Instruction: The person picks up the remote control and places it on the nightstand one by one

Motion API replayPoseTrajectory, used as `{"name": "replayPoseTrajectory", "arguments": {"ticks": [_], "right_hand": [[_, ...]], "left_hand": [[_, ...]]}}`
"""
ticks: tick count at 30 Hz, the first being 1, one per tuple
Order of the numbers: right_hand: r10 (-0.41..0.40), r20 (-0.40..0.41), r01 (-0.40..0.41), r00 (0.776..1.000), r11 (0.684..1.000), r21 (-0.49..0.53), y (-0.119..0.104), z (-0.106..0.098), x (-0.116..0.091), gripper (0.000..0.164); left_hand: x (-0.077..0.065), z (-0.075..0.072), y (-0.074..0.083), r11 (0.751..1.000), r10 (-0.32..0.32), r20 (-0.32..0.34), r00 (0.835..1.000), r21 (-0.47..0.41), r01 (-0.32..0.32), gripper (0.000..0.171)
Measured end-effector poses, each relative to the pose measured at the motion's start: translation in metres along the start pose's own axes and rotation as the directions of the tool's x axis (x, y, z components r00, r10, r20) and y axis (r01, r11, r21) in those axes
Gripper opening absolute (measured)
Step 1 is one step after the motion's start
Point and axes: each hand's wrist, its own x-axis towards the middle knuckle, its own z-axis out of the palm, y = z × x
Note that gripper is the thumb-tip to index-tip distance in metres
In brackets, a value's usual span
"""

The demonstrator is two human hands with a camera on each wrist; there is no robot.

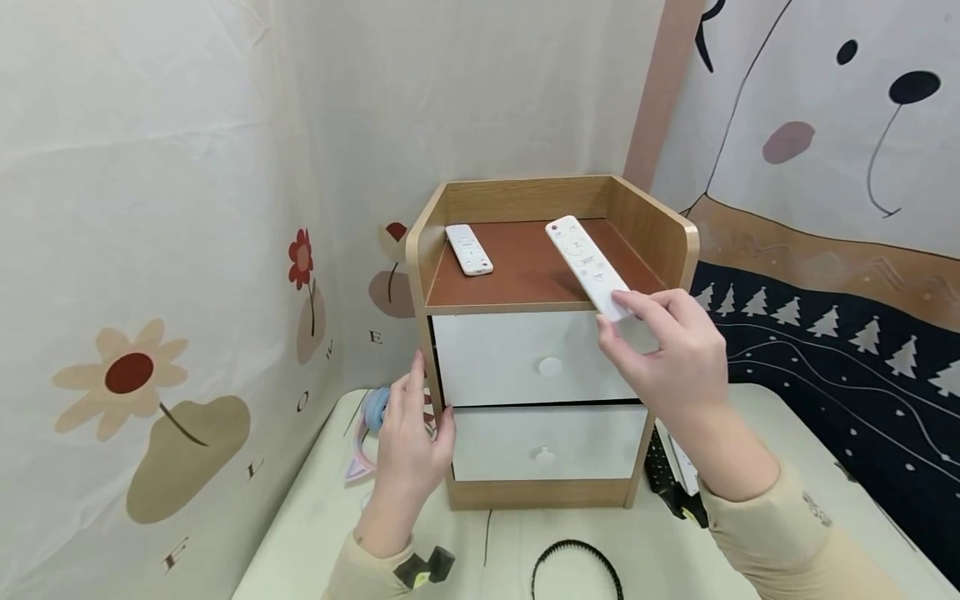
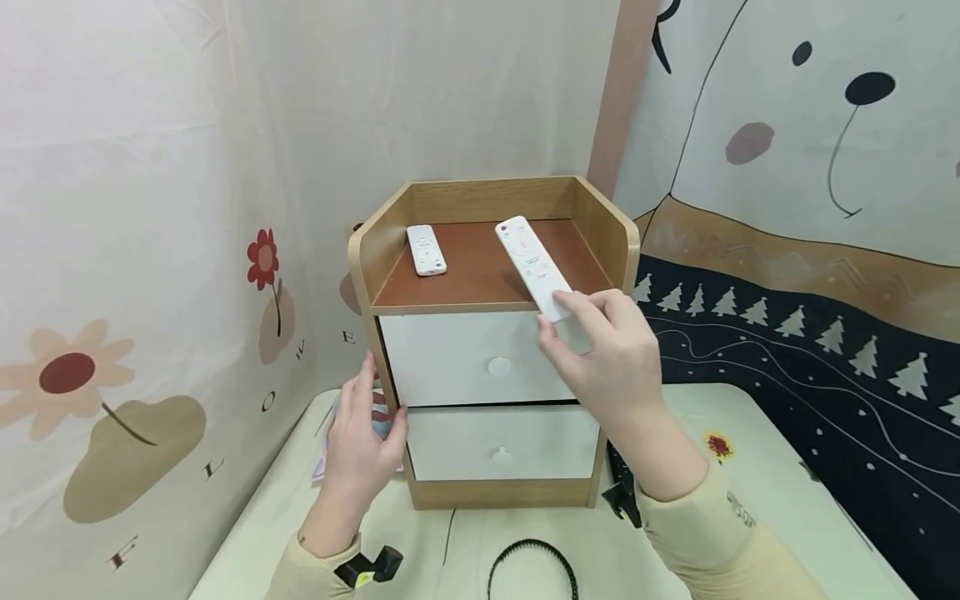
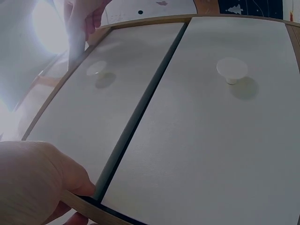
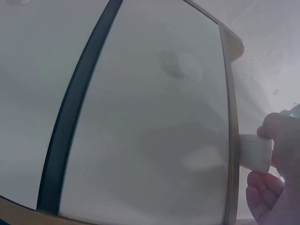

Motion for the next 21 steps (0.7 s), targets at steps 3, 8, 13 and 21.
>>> {"name": "replayPoseTrajectory", "arguments": {"ticks": [3,8,13,21], "right_hand": [[0.002,0.024,-0.002,1.0,1.0,-0.009,-0.003,0.004,0.002,0.033],[-0.009,0.095,0.014,0.995,0.999,-0.045,-0.011,0.012,0.009,0.031],[-0.01,0.126,0.019,0.992,0.998,-0.067,-0.018,0.023,0.018,0.028],[0.107,0.257,-0.081,0.96,0.991,-0.107,-0.029,0.034,0.039,0.026]], "left_hand": [[0.0,0.0,0.001,1.0,0.0,0.002,1.0,-0.005,0.0,0.087],[0.0,-0.001,0.002,1.0,-0.024,0.016,1.0,-0.01,0.024,0.088],[-0.001,0.0,0.002,0.999,-0.04,0.026,0.999,-0.007,0.04,0.089],[0.0,0.001,0.0,0.999,-0.047,0.029,0.998,-0.01,0.047,0.089]]}}
